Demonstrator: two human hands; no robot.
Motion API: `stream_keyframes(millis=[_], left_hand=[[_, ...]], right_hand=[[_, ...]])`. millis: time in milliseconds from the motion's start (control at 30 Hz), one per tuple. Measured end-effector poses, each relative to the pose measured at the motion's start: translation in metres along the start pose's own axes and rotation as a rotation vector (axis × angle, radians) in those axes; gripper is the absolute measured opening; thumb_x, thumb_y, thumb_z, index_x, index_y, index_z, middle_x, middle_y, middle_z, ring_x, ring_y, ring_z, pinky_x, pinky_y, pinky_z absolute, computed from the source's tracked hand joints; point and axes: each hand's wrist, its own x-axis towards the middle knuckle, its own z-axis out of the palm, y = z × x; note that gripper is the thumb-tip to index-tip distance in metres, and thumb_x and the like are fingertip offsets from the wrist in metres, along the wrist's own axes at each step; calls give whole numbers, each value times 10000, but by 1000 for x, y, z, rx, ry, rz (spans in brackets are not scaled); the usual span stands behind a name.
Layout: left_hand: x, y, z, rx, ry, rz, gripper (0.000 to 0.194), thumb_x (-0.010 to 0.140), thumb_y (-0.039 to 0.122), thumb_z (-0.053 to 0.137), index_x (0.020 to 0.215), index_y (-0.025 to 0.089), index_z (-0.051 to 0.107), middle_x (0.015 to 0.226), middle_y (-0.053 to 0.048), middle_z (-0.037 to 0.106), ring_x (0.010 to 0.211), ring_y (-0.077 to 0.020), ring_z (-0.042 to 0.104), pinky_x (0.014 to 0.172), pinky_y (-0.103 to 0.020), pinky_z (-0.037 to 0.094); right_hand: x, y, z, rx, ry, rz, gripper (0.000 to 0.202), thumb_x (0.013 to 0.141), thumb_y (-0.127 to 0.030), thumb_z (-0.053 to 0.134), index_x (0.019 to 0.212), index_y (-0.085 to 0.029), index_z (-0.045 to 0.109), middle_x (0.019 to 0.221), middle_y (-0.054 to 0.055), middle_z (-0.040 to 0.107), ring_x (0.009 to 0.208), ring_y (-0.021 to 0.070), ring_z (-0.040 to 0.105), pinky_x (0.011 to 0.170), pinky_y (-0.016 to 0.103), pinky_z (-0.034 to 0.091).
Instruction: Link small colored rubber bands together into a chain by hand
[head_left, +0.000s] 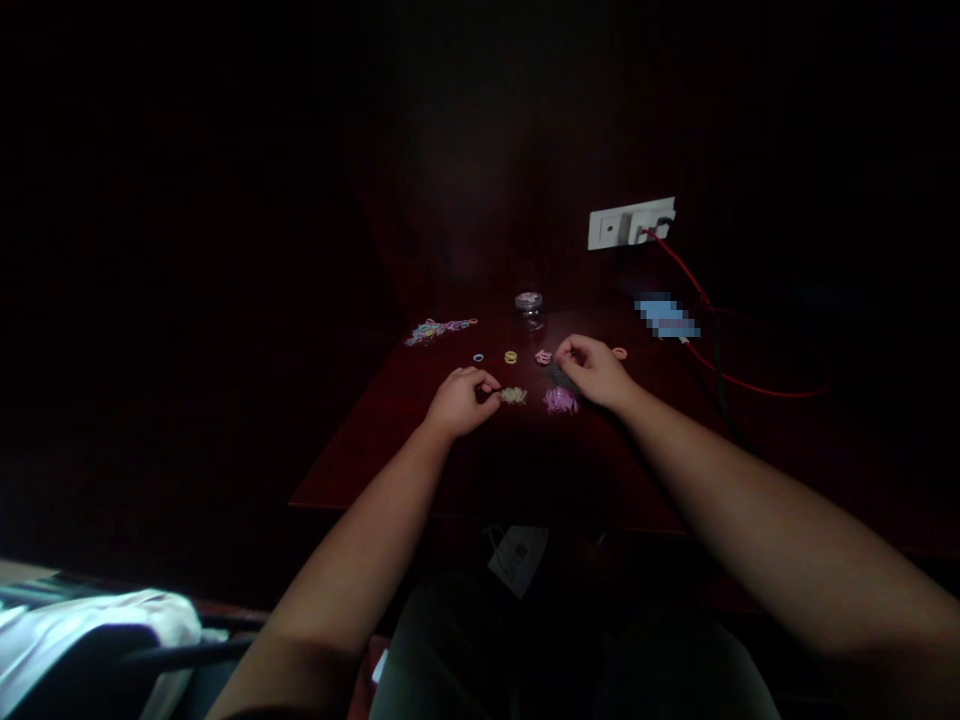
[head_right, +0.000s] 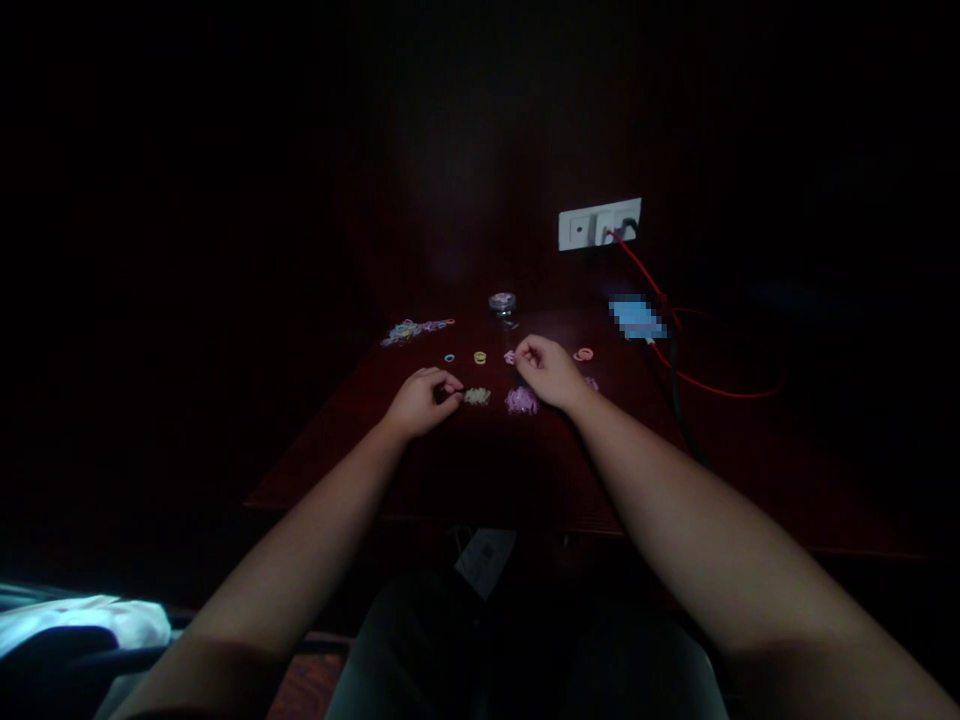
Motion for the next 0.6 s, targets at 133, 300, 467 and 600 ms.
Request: stream_keyframes(millis=[133,300,467,600], left_hand=[[-1,-2,1,3,-20,-12,200,727,199,585,915,215,652,885,-28,663,858,-189,587,864,-343,430],[-1,2,2,18,-77,14,209,770,293,603,964,237,657,958,-37,668,932,-202,578,903,-364,416],[-2,11,0,61,-144,15,296,816,470,570,1021,277,658,1034,-34,651,989,-206,559,921,-370,408],[-2,13,-1,75,-166,-4,313,826,491,555,1035,281,653,1026,-25,650,997,-203,557,922,-358,410]], right_hand=[[0,0,-1,2,0,7,95,778,-253,538,730,-171,541,666,8,544,567,118,447,541,252,352],[1,1,-2,-7,13,-20,91,777,-240,532,724,-168,548,690,23,565,612,134,479,592,269,381],[1,0,0,3,-3,-16,128,791,-271,525,725,-163,544,684,16,546,600,125,464,580,257,372],[1,1,1,24,-9,-5,133,797,-279,522,734,-164,542,678,11,536,601,124,462,577,252,374]])
